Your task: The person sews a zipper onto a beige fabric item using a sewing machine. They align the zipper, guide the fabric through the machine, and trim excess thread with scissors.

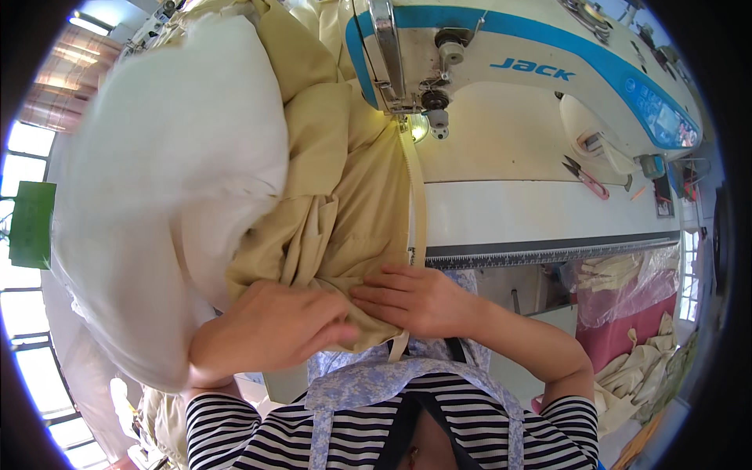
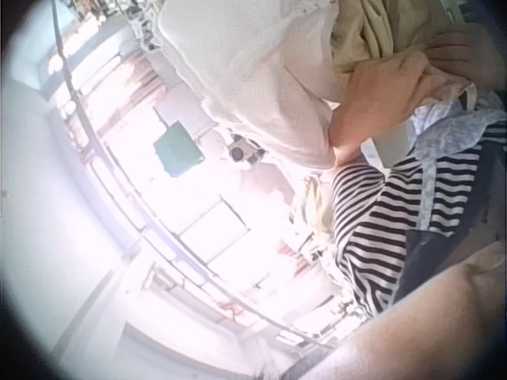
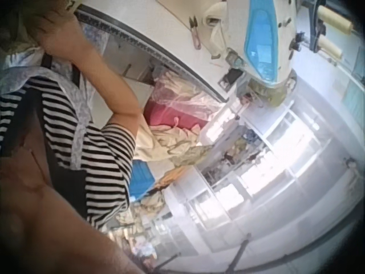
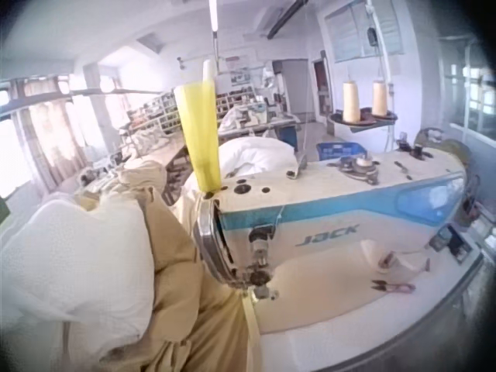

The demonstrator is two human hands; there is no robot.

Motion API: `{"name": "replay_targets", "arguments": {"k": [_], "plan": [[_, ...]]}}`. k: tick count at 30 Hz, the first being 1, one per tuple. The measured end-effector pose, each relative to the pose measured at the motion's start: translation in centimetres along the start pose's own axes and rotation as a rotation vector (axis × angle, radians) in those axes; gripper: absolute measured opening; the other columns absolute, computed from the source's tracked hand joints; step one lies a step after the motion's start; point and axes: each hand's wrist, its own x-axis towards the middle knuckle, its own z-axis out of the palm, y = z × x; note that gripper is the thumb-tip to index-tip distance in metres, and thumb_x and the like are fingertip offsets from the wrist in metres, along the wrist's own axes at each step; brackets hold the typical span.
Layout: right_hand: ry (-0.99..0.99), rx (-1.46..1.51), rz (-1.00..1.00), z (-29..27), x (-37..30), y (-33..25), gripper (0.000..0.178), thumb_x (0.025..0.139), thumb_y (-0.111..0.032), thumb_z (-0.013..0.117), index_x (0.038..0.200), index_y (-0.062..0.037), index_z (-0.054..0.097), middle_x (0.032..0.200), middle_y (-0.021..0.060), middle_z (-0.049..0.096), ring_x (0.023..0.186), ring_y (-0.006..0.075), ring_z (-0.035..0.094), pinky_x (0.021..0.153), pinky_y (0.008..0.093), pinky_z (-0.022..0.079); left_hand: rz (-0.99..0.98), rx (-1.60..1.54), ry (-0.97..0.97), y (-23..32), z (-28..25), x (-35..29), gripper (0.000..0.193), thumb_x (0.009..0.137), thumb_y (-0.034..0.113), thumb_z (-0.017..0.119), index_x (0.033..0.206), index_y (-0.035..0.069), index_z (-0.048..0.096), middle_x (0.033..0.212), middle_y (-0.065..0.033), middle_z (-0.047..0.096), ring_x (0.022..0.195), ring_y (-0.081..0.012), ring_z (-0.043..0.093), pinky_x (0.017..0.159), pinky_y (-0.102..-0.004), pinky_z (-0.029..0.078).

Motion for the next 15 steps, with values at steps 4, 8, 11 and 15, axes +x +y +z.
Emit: {"name": "replay_targets", "arguments": {"k": [4,8,11,15], "plan": [[-0.164,0.016,0.057,-0.3,-1.9,-0.6,0.036,0.083,-0.02,0.065,0.111,0.0015,0.07,0.12,0.0105,0.07,0.112,0.0258,0.065,0.103,0.0372,0.051,0.174,0.169,0.377,-0.7,3.9,7.0,0.028,0.094,0.015,0.067,0.121,0.011,0.062,0.118,-0.0096,0.064,0.104,-0.0292,0.066,0.079,-0.0366,0.056],[-0.223,0.228,0.406,-0.8,-3.7,-1.0,0.047,0.099,-0.038,0.06,0.119,0.0043,0.066,0.122,0.0147,0.069,0.121,0.0352,0.062,0.11,0.0456,0.046,0.081,0.469,0.256,-6.1,3.4,9.2,0.042,0.095,0.009,0.06,0.137,0.012,0.057,0.141,-0.0096,0.055,0.132,-0.0274,0.051,0.103,-0.0388,0.05],[-0.201,0.14,0.31,0.8,-3.8,-1.7,0.053,0.098,-0.039,0.06,0.126,0.005,0.062,0.137,0.0164,0.061,0.133,0.0335,0.053,0.119,0.0449,0.037,0.099,0.704,0.292,-7.8,3.6,7.7,0.046,0.092,0.009,0.06,0.138,0.011,0.057,0.142,-0.0093,0.055,0.133,-0.0273,0.052,0.104,-0.0393,0.049],[-0.114,0.108,0.363,0.5,-3.7,-2.9,0.058,0.093,-0.039,0.064,0.13,0.0058,0.059,0.145,0.0175,0.053,0.14,0.0352,0.046,0.12,0.0444,0.035,0.258,0.37,0.303,-5.9,6.7,6.4,0.047,0.086,0.008,0.061,0.132,0.009,0.059,0.134,-0.0098,0.06,0.126,-0.0284,0.058,0.101,-0.0382,0.051]]}}
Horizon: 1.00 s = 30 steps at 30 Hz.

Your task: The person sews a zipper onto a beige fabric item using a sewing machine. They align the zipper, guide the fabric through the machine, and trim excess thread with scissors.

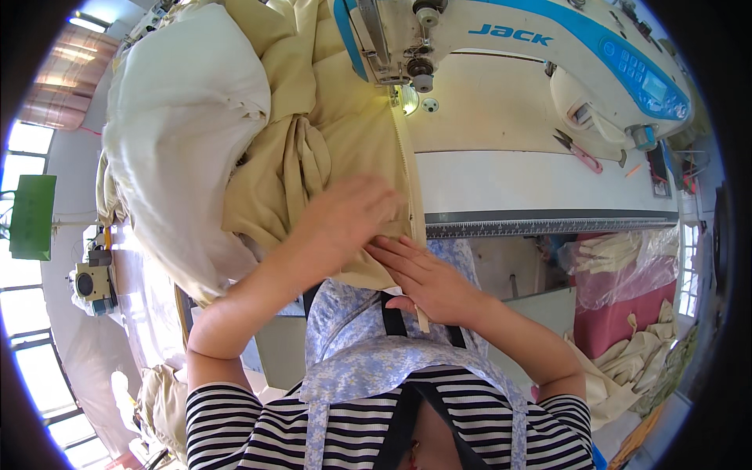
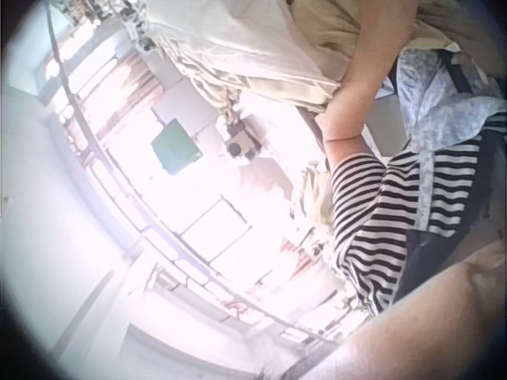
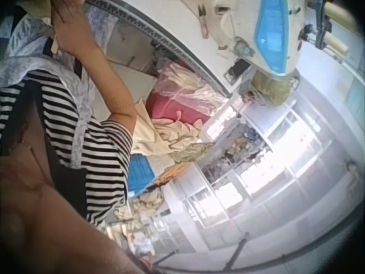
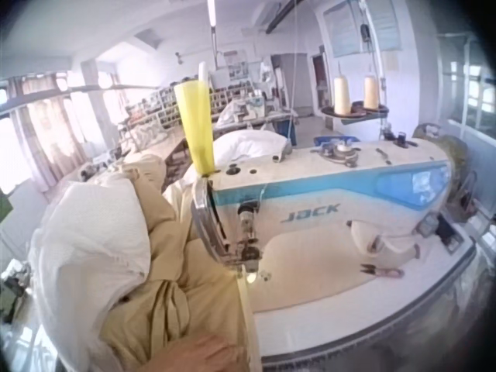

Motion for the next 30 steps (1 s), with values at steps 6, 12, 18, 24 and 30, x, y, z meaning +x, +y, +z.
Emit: {"name": "replay_targets", "arguments": {"k": [6,12,18,24,30], "plan": [[0.203,-0.176,0.226,-3.8,-1.1,-3.0,0.057,0.089,-0.045,0.066,0.128,-0.0034,0.066,0.133,0.0167,0.059,0.112,0.0367,0.061,0.093,0.0447,0.053,-0.326,-0.148,-0.041,3.1,0.6,1.1,0.054,0.079,0.008,0.07,0.132,0.009,0.06,0.129,-0.0114,0.062,0.117,-0.031,0.062,0.097,-0.0392,0.052],[0.22,0.066,-0.059,-3.0,-0.3,-1.6,0.059,0.081,-0.02,0.081,0.133,-0.0033,0.061,0.127,0.0144,0.059,0.103,0.0312,0.064,0.081,0.0444,0.055,-0.154,-0.04,0.24,2.6,0.6,2.3,0.058,0.083,0.004,0.074,0.139,0.008,0.058,0.127,-0.0123,0.065,0.111,-0.0321,0.066,0.091,-0.0392,0.055],[0.261,-0.358,0.052,-2.3,1.0,2.1,0.064,0.074,-0.01,0.074,0.136,-0.0058,0.059,0.142,0.0108,0.055,0.13,0.0293,0.055,0.113,0.0465,0.043,-0.337,-0.099,0.486,0.6,-0.3,1.9,0.049,0.084,0.001,0.068,0.132,0.005,0.06,0.131,-0.0151,0.065,0.113,-0.0328,0.065,0.091,-0.0406,0.056],[0.292,-0.268,-0.098,-0.7,1.5,5.0,0.033,0.078,-0.009,0.068,0.11,-0.0061,0.073,0.116,0.0057,0.069,0.107,0.0222,0.066,0.094,0.0379,0.053,-0.221,-0.087,0.443,-0.8,-1.0,4.1,0.028,0.088,0.001,0.069,0.115,0.006,0.066,0.118,-0.0099,0.072,0.11,-0.0307,0.068,0.094,-0.0405,0.054],[0.23,-0.375,-0.162,-2.3,0.8,5.1,0.032,0.081,-0.013,0.067,0.112,-0.0084,0.071,0.11,0.0022,0.07,0.104,0.017,0.065,0.088,0.0329,0.049,-0.012,0.017,0.264,-1.1,0.7,4.9,0.02,0.086,0.01,0.074,0.103,0.01,0.064,0.108,-0.0023,0.074,0.109,-0.0249,0.07,0.102,-0.0488,0.048]]}}
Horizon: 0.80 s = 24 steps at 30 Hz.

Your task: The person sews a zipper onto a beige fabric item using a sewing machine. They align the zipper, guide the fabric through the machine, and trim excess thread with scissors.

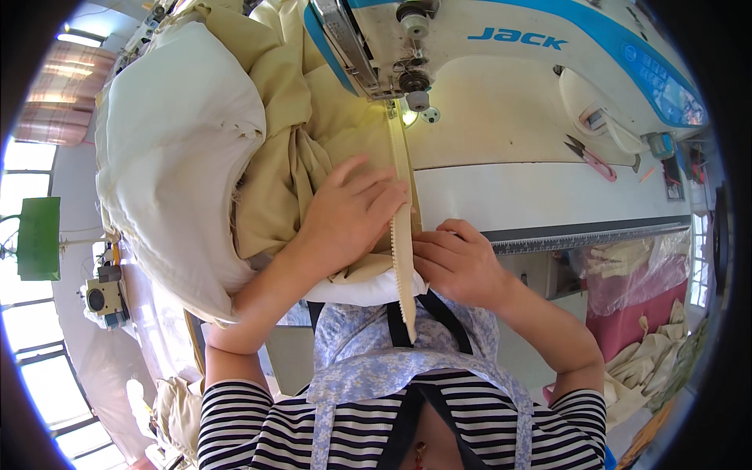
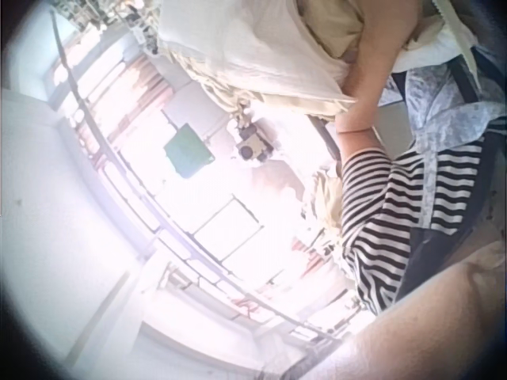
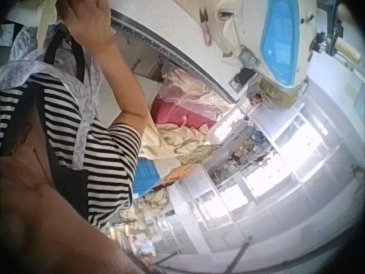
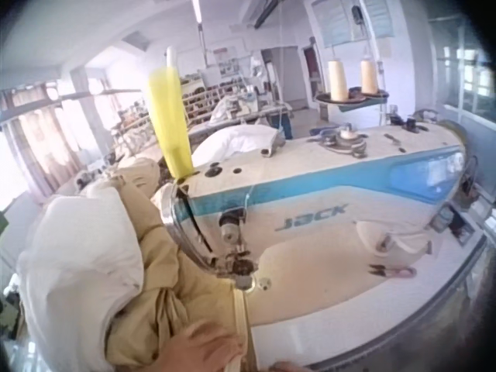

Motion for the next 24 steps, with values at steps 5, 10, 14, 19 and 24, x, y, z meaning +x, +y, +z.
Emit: {"name": "replay_targets", "arguments": {"k": [5,10,14,19,24], "plan": [[-0.001,0.023,-0.003,-0.4,0.5,-0.2,0.031,0.081,-0.012,0.066,0.112,-0.0071,0.071,0.118,0.0041,0.07,0.108,0.0167,0.065,0.088,0.0341,0.047,0.034,-0.007,-0.043,-0.4,0.7,0.0,0.019,0.086,0.011,0.075,0.1,0.008,0.063,0.104,-0.0039,0.075,0.107,-0.0251,0.071,0.106,-0.0507,0.047],[-0.08,0.048,-0.002,-1.1,0.5,-0.3,0.029,0.08,-0.012,0.065,0.108,-0.0053,0.071,0.116,0.0054,0.071,0.108,0.0179,0.065,0.088,0.0344,0.047,0.071,-0.008,-0.068,-0.7,0.7,0.1,0.019,0.085,0.011,0.075,0.1,0.006,0.063,0.102,-0.0046,0.074,0.109,-0.0265,0.071,0.111,-0.0528,0.044],[-0.101,0.032,-0.004,-1.7,1.2,-0.5,0.028,0.08,-0.011,0.065,0.106,-0.0045,0.071,0.113,0.0055,0.071,0.109,0.0182,0.065,0.089,0.0346,0.046,0.063,-0.039,-0.111,-1.0,0.9,0.0,0.019,0.086,0.011,0.073,0.101,0.005,0.063,0.1,-0.0059,0.073,0.111,-0.0273,0.07,0.112,-0.0539,0.042],[-0.125,0.009,-0.003,-1.8,2.3,-0.2,0.023,0.079,-0.01,0.065,0.101,-0.0041,0.071,0.11,0.0056,0.071,0.108,0.0186,0.065,0.089,0.035,0.047,0.092,-0.037,-0.102,-2.0,0.9,0.4,0.024,0.085,0.01,0.071,0.106,0.004,0.061,0.099,-0.0084,0.072,0.109,-0.0274,0.07,0.113,-0.054,0.042],[-0.146,-0.015,-0.003,-1.7,3.4,1.0,0.018,0.077,-0.009,0.065,0.094,-0.0046,0.07,0.101,0.0041,0.072,0.102,0.0177,0.067,0.088,0.0354,0.047,0.12,0.03,-0.122,-3.9,1.5,0.9,0.025,0.083,0.01,0.07,0.105,0.004,0.06,0.099,-0.0099,0.071,0.1,-0.0266,0.071,0.112,-0.0528,0.043]]}}
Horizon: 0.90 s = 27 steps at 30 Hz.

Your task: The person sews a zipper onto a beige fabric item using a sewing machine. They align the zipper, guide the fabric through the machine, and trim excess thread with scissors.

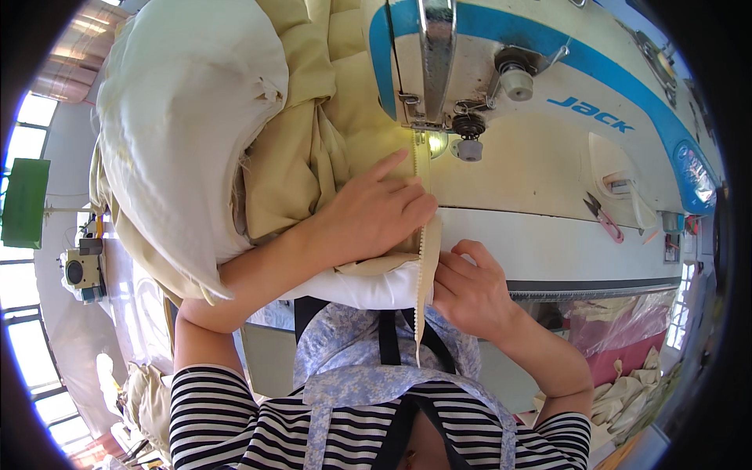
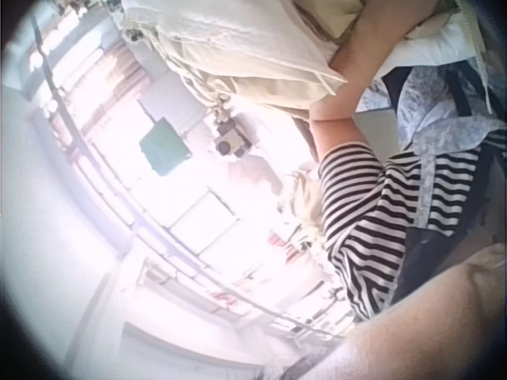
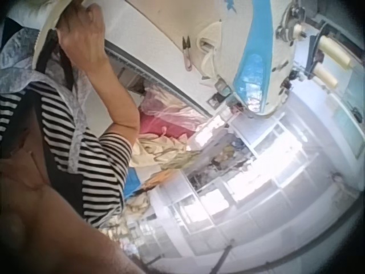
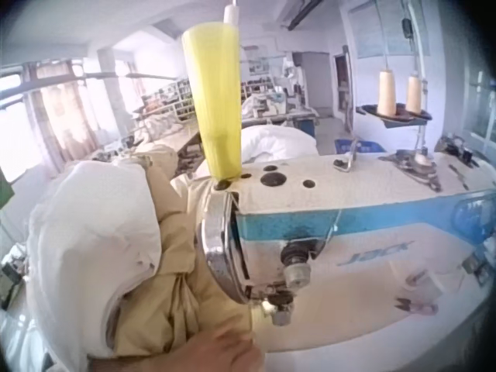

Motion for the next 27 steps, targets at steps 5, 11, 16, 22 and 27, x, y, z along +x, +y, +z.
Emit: {"name": "replay_targets", "arguments": {"k": [5,11,16,22,27], "plan": [[0.02,-0.059,-0.008,0.3,1.8,1.6,0.014,0.075,-0.009,0.066,0.088,-0.0045,0.07,0.094,0.0039,0.072,0.097,0.0176,0.067,0.085,0.0348,0.048,0.091,-0.018,0.012,-3.2,0.4,1.1,0.025,0.083,0.011,0.07,0.105,0.006,0.06,0.1,-0.009,0.07,0.094,-0.0258,0.07,0.11,-0.051,0.045],[0.034,0.013,0.035,0.7,1.9,2.3,0.015,0.072,-0.008,0.067,0.085,-0.0012,0.07,0.092,0.0064,0.068,0.099,0.021,0.066,0.088,0.037,0.052,0.021,-0.022,-0.013,-2.1,-1.8,2.1,0.03,0.081,0.015,0.071,0.108,0.004,0.064,0.111,-0.011,0.07,0.104,-0.0296,0.068,0.106,-0.0507,0.048],[0.139,0.17,0.027,1.1,0.4,0.7,0.022,0.07,-0.009,0.07,0.091,-0.0013,0.069,0.099,0.0068,0.064,0.099,0.0252,0.064,0.09,0.0373,0.056,-0.124,-0.049,0.021,3.9,-2.0,-1.0,0.039,0.076,0.01,0.071,0.114,0.001,0.067,0.123,-0.0127,0.067,0.114,-0.0313,0.067,0.096,-0.043,0.056],[0.132,0.198,0.096,1.5,-0.1,0.7,0.016,0.074,-0.01,0.073,0.089,-0.0059,0.07,0.092,0.0011,0.06,0.087,0.0186,0.061,0.081,0.0356,0.053,-0.185,-0.126,0.036,3.6,-1.4,-2.0,0.042,0.07,0.004,0.073,0.112,0.0,0.068,0.119,-0.0118,0.067,0.111,-0.0311,0.068,0.089,-0.0385,0.058],[0.152,0.168,-0.034,1.6,-0.2,1.1,0.013,0.073,-0.011,0.073,0.085,-0.0072,0.07,0.088,0.0007,0.058,0.086,0.0171,0.06,0.083,0.0334,0.05,-0.137,-0.127,0.002,3.3,-1.6,-1.6,0.035,0.076,0.009,0.064,0.11,0.0,0.065,0.123,-0.0119,0.065,0.115,-0.0312,0.064,0.096,-0.0403,0.055]]}}
